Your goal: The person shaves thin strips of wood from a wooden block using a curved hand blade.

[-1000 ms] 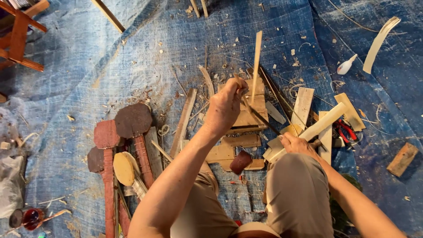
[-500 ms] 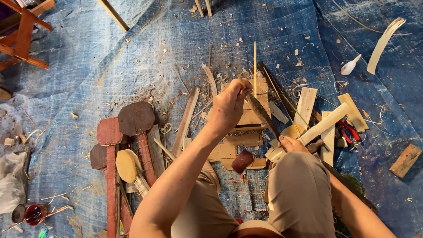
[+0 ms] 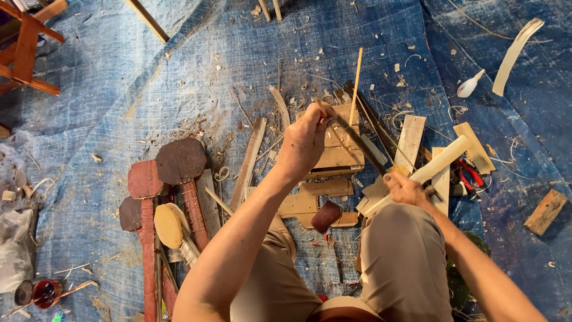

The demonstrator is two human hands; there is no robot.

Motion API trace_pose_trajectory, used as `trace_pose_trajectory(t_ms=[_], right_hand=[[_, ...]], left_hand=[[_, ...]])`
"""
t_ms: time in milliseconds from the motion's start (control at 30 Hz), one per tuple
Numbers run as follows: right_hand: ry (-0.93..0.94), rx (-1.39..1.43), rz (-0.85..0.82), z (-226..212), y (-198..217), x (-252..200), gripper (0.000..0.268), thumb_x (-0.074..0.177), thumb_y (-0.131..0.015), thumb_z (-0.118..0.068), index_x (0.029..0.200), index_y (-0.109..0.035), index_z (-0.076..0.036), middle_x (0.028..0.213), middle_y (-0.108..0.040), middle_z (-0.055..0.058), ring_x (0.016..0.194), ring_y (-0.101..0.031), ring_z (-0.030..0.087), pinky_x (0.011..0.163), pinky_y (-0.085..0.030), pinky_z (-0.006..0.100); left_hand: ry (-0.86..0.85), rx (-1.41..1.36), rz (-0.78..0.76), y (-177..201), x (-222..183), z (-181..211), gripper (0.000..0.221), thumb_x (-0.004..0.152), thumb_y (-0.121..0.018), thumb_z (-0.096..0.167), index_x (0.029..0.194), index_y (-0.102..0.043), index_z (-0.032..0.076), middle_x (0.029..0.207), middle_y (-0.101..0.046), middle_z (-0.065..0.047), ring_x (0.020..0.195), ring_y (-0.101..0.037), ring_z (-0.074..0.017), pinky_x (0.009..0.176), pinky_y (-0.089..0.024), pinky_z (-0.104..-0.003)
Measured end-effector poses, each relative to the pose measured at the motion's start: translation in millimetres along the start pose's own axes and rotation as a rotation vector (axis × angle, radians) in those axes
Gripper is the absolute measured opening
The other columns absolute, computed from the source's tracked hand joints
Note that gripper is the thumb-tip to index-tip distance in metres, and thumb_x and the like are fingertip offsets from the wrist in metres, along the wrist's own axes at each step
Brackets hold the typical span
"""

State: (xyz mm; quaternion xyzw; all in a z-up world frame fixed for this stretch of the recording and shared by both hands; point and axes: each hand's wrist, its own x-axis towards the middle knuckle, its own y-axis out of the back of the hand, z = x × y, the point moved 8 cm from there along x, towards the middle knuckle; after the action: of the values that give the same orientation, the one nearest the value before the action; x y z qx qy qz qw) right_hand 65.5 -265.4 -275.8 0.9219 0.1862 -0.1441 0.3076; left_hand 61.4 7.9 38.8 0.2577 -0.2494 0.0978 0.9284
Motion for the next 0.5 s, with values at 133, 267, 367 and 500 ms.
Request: trace_pose_trajectory(t_ms=[133,267,367,500], right_hand=[[0.126,0.131,0.086,-62.4,42.7,-22.4,0.036,0.108,-0.05,-0.041,0.088,-0.066,-0.016,0.052,-0.062,0.004,0.052,-0.066,0.022,0.065,-0.057,0.038],[0.043,-0.303,0.015,17.8,-4.3,17.2,0.039,0.103,-0.05,-0.052,0.119,-0.066,-0.021,0.092,-0.075,0.025,0.099,-0.071,0.044,0.095,-0.056,0.057],[0.256,-0.273,0.157,-14.1,7.8,-10.0,0.033,0.102,-0.057,-0.043,0.087,-0.061,-0.014,0.062,-0.065,0.021,0.071,-0.071,0.041,0.07,-0.055,0.052],[0.425,-0.369,0.263,38.4,-31.2,3.7,0.036,0.105,-0.06,-0.039,0.078,-0.054,-0.017,0.058,-0.058,0.011,0.067,-0.071,0.029,0.059,-0.054,0.036]], left_hand=[[0.011,0.022,-0.034,-3.5,-0.3,0.9,0.01,0.102,-0.058,0.004,0.107,-0.059,0.013,0.093,-0.074,-0.016,0.086,-0.075,-0.039,0.072,-0.061,-0.042],[0.003,0.044,-0.063,-7.1,-0.8,1.1,0.012,0.101,-0.06,0.003,0.107,-0.06,0.014,0.092,-0.074,-0.015,0.083,-0.074,-0.0393,0.068,-0.061,-0.041],[0.044,0.097,-0.123,-20.7,-6.1,-19.0,0.008,0.103,-0.058,0.006,0.106,-0.061,0.013,0.093,-0.075,-0.012,0.074,-0.076,-0.0285,0.069,-0.063,-0.037],[0.001,0.124,-0.096,-25.3,-19.6,-19.2,0.013,0.1,-0.058,0.009,0.107,-0.059,0.019,0.088,-0.075,-0.009,0.081,-0.074,-0.0349,0.068,-0.06,-0.041]])
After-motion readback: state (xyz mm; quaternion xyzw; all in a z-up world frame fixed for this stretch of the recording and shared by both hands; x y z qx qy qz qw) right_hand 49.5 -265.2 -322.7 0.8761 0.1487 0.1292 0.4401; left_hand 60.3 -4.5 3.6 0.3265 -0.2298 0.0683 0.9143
